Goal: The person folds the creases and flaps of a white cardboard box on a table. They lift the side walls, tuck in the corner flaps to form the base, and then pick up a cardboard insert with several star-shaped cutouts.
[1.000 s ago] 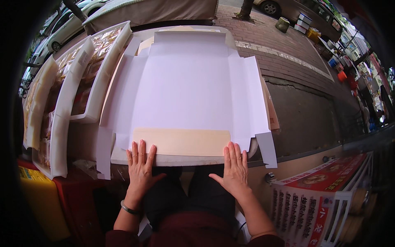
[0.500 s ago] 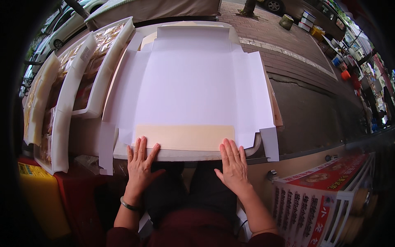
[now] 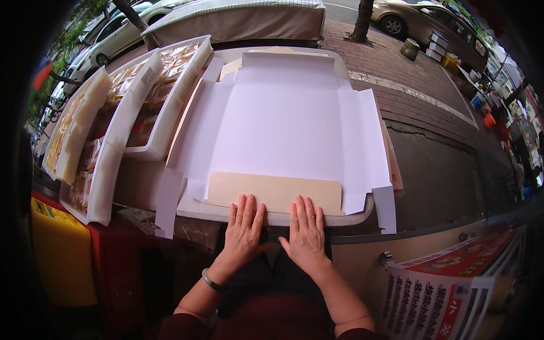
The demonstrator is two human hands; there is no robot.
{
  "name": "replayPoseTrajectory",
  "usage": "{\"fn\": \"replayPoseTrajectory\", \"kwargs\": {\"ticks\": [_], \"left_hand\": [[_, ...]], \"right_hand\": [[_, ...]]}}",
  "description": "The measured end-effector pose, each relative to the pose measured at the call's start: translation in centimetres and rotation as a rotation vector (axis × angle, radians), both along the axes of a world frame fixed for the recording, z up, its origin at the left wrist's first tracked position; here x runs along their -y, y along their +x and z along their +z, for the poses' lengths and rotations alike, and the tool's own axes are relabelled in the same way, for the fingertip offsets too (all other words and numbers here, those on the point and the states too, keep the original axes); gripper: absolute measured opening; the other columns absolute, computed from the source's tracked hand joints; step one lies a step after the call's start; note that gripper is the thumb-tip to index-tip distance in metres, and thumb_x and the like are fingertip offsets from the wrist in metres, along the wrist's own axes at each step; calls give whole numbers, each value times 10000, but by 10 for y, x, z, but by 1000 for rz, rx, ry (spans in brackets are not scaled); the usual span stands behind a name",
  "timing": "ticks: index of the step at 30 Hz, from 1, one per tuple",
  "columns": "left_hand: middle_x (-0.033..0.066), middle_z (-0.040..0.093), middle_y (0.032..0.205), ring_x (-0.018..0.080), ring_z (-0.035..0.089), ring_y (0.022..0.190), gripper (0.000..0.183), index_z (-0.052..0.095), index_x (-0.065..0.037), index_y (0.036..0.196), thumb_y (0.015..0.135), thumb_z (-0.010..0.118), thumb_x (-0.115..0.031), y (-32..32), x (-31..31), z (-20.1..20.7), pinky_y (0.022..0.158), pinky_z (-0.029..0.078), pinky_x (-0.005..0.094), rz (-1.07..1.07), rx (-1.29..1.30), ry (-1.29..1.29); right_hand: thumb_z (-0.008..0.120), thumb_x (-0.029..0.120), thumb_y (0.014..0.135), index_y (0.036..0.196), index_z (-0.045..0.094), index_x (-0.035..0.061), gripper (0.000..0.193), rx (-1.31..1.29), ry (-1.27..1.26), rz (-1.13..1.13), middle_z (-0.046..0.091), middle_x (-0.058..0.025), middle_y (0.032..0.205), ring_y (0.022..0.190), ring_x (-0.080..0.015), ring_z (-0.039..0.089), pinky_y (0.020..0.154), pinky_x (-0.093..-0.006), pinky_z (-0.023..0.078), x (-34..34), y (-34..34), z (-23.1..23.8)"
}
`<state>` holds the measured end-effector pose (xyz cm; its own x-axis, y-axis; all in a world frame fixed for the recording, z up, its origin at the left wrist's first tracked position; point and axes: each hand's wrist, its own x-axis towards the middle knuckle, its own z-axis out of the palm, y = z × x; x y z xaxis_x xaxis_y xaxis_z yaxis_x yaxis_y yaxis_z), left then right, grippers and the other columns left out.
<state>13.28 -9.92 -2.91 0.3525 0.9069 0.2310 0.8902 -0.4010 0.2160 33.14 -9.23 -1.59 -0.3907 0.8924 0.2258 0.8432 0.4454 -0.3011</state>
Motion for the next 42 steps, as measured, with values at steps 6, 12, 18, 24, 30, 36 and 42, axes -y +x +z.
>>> {"fn": "replayPoseTrajectory", "kwargs": {"ticks": [6, 12, 18, 24, 30, 36, 42], "left_hand": [[193, 314, 1614, 367, 240, 1526, 1126, 357, -40, 1541, 640, 864, -486, -20, 1, 3, 1216, 116, 610, 81, -39, -47], [285, 282, 1596, 426, 249, 1508, 1256, 317, 25, 1534, 570, 901, -530, -83, 10, 2, 1192, 190, 631, 227, -21, -13], [282, 181, 1628, 455, 194, 1516, 1270, 264, -101, 1582, 549, 957, -352, -80, -7, 55, 1198, 190, 629, 192, 45, 214], [157, 377, 1561, 356, 288, 1501, 1141, 311, -159, 1573, 616, 928, -223, -50, -40, 79, 1207, 132, 653, -37, -120, 130], [16, 674, 893, 212, 630, 805, 458, 648, -109, 1217, 770, 747, -103, -49, -46, 73, 780, 495, 384, -6, -227, 127], [55, 659, 998, 205, 629, 855, 294, 676, -50, 1075, 782, 653, -63, -41, -22, 45, 690, 480, 332, -120, -99, 236], [82, 633, 1109, 237, 632, 1032, 390, 654, -6, 1170, 783, 620, -46, -34, -20, 40, 822, 509, 346, -123, -60, 151]], "right_hand": [[888, 270, 705, 1506, 377, -10, 991, 8, 23, 92, 352, -199, 1588, 1492, -342, 314, 1208, -509, 258, -2, 24, -10], [908, 280, 688, 1519, 322, -31, 1063, 122, 32, -123, 318, -221, 1599, 1501, -375, 284, 1211, -553, 220, 12, 91, -7], [911, 301, 696, 1547, 268, 3, 1107, 115, 134, -324, 256, -241, 1612, 1514, -418, 216, 1212, -603, 171, 8, 108, 45], [906, 213, 695, 1508, 400, 68, 969, 187, 190, 20, 361, -174, 1557, 1486, -397, 282, 1190, -636, 199, -27, 52, 79], [676, -22, 734, 1134, 713, 43, 407, 166, 293, 90, 588, -39, 760, 689, -213, 552, 590, -348, 448, -44, 46, 64], [663, 23, 774, 1091, 702, 16, 320, 121, 335, 94, 649, -63, 951, 833, -214, 597, 660, -336, 472, -17, 42, 26], [648, 38, 827, 1149, 669, -10, 326, 105, 330, 71, 653, -102, 1145, 1032, -238, 625, 822, -358, 478, -14, 32, 15]]}}
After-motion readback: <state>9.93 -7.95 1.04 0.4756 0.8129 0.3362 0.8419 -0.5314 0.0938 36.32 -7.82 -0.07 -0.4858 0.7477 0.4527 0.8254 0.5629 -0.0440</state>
